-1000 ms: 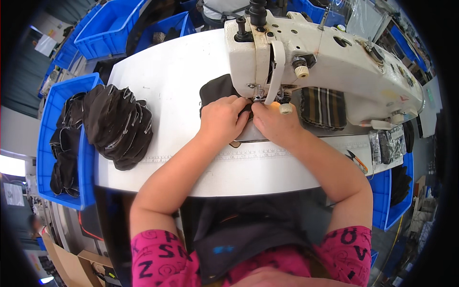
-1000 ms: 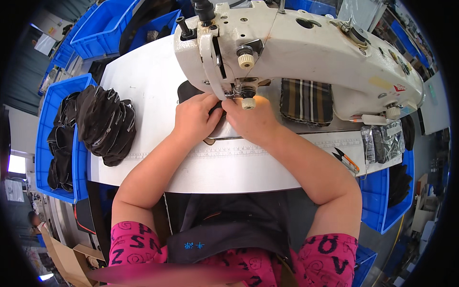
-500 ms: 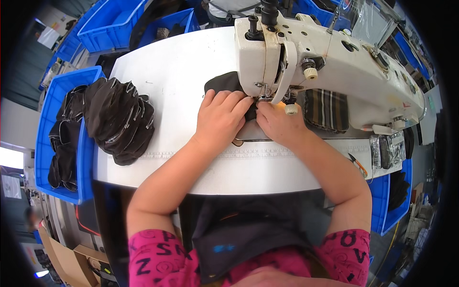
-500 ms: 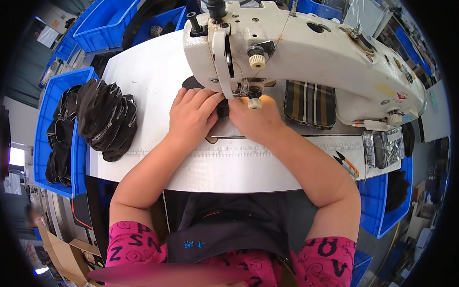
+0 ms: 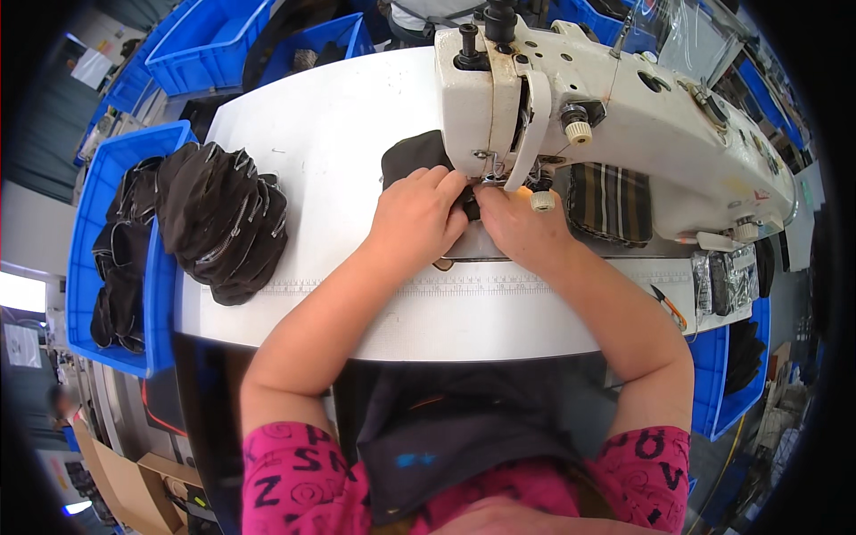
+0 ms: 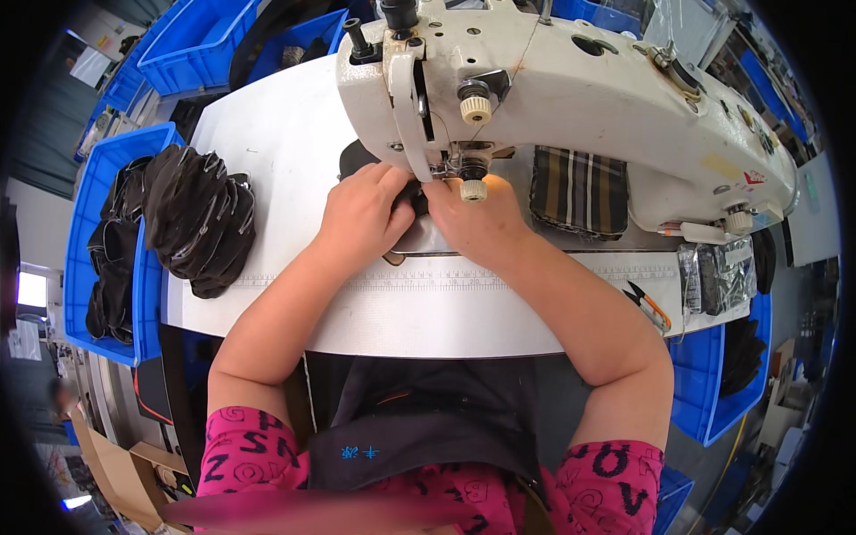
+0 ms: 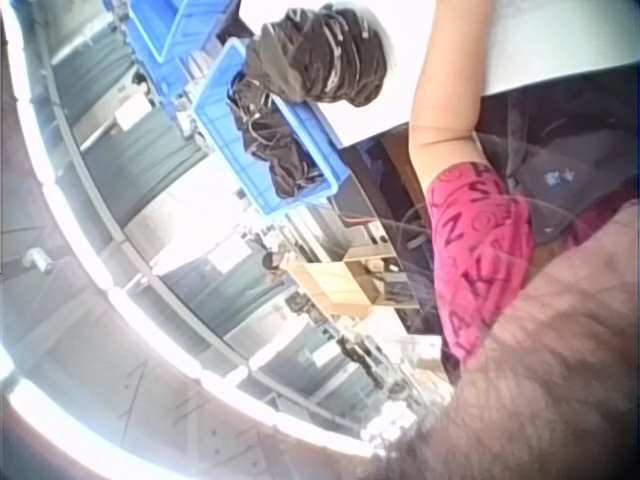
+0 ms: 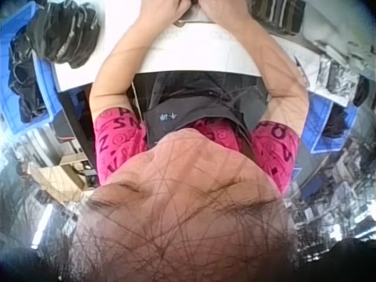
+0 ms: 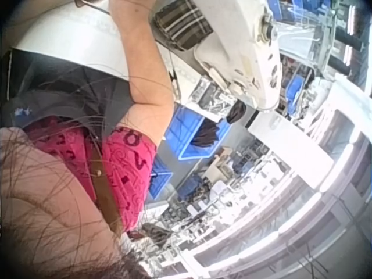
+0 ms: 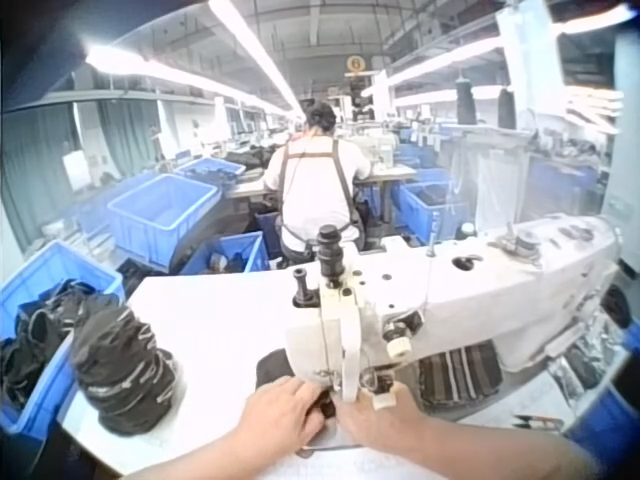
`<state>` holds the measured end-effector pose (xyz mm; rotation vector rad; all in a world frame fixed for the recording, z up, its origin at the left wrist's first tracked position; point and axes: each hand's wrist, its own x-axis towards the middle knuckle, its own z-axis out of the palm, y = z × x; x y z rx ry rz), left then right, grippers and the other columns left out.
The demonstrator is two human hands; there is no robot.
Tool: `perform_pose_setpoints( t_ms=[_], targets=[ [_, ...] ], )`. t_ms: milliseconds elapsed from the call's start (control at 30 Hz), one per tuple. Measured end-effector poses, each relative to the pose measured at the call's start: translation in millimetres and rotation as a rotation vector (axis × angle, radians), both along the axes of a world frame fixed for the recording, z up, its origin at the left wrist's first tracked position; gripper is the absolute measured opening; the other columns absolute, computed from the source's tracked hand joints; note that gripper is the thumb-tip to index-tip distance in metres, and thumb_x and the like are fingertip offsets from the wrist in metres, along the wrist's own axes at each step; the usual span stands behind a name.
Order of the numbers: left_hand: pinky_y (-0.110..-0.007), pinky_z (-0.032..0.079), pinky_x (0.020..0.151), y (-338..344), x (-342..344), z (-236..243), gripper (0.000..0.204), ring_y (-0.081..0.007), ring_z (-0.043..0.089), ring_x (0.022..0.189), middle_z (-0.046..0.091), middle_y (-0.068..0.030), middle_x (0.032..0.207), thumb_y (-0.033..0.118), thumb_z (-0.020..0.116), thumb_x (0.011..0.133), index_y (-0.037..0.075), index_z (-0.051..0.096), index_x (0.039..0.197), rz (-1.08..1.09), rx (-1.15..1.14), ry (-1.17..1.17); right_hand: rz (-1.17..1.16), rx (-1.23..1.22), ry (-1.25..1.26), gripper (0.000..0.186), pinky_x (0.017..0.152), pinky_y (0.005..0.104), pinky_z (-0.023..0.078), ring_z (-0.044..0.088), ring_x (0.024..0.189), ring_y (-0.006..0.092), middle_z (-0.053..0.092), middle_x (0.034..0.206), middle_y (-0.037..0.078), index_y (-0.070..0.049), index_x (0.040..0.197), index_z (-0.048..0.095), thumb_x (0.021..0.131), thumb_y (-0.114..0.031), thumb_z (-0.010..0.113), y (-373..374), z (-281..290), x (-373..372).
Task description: Sewing a small leather pouch component using an industrial sewing machine.
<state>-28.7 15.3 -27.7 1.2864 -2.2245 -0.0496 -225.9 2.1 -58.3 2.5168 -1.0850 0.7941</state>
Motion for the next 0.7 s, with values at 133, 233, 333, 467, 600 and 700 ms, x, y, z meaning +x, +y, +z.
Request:
perform_pose_setpoints(
  t_ms=[133, 233, 333, 467, 600, 700],
  targets=[
    [-0.042, 0.057, 0.074, -6.5, 7.6, -2.9, 0.016, -0.0276, 0.07, 0.087, 0.072, -0.0033, 0.094, 0.015, 0.074, 0.086, 0.012, 0.069, 0.1, -0.055, 0.0, 0.014, 0.042, -0.047, -0.006, 0.016, 0.058, 0.0358, 0.053, 0.066, 0.068, 0.0211, 0.062, 0.077, 0.001, -0.011, 0.09, 0.061, 0.081, -0.013, 0.074, -2.8, 1.8, 1.7],
    [-0.04, 0.057, 0.074, -9.6, 8.9, -5.8, 0.016, -0.0276, 0.07, 0.083, 0.073, -0.0015, 0.096, 0.017, 0.075, 0.084, 0.013, 0.07, 0.099, -0.053, -0.049, -0.042, -0.017, -0.042, 0.071, 0.017, 0.058, 0.0349, 0.053, 0.066, 0.069, 0.0208, 0.062, 0.078, 0.001, -0.011, 0.088, 0.06, 0.08, -0.014, 0.075, 0.1, 2.2, 1.5],
    [-0.04, 0.056, 0.072, -6.1, 4.4, -7.9, 0.017, -0.0267, 0.07, 0.082, 0.072, -0.0001, 0.093, 0.015, 0.075, 0.083, 0.014, 0.071, 0.099, -0.037, -0.045, -0.072, 0.01, -0.017, 0.038, 0.019, 0.057, 0.0339, 0.053, 0.066, 0.069, 0.021, 0.06, 0.077, 0.001, -0.012, 0.088, 0.06, 0.08, -0.015, 0.076, 0.3, 0.2, 1.7],
    [-0.039, 0.052, 0.068, -8.6, 4.6, -13.5, 0.02, -0.0248, 0.067, 0.073, 0.064, -0.0022, 0.078, 0.012, 0.076, 0.078, 0.013, 0.07, 0.097, -0.065, -0.12, -0.04, 0.014, -0.037, 0.042, 0.02, 0.058, 0.0334, 0.054, 0.066, 0.07, 0.02, 0.06, 0.077, 0.001, -0.013, 0.088, 0.059, 0.079, -0.017, 0.077, 1.5, 2.0, 2.8],
    [-0.041, 0.053, 0.065, -6.1, 1.6, -17.3, 0.019, -0.0258, 0.067, 0.076, 0.064, -0.003, 0.079, 0.011, 0.075, 0.077, 0.012, 0.07, 0.096, -0.02, -0.079, 0.029, 0.007, 0.045, 0.05, 0.02, 0.059, 0.0339, 0.054, 0.068, 0.075, 0.0193, 0.062, 0.081, 0.002, -0.012, 0.089, 0.06, 0.08, -0.017, 0.076, 1.2, -0.3, 2.7],
    [-0.041, 0.055, 0.068, -5.8, 1.0, -14.1, 0.02, -0.0276, 0.068, 0.08, 0.067, -0.0043, 0.085, 0.011, 0.073, 0.079, 0.01, 0.07, 0.098, -0.05, -0.028, 0.076, 0.003, 0.073, -0.027, 0.02, 0.058, 0.0345, 0.055, 0.068, 0.074, 0.0201, 0.063, 0.08, 0.002, -0.01, 0.094, 0.062, 0.081, -0.017, 0.076, 3.4, 3.1, 5.2]
  ],
)
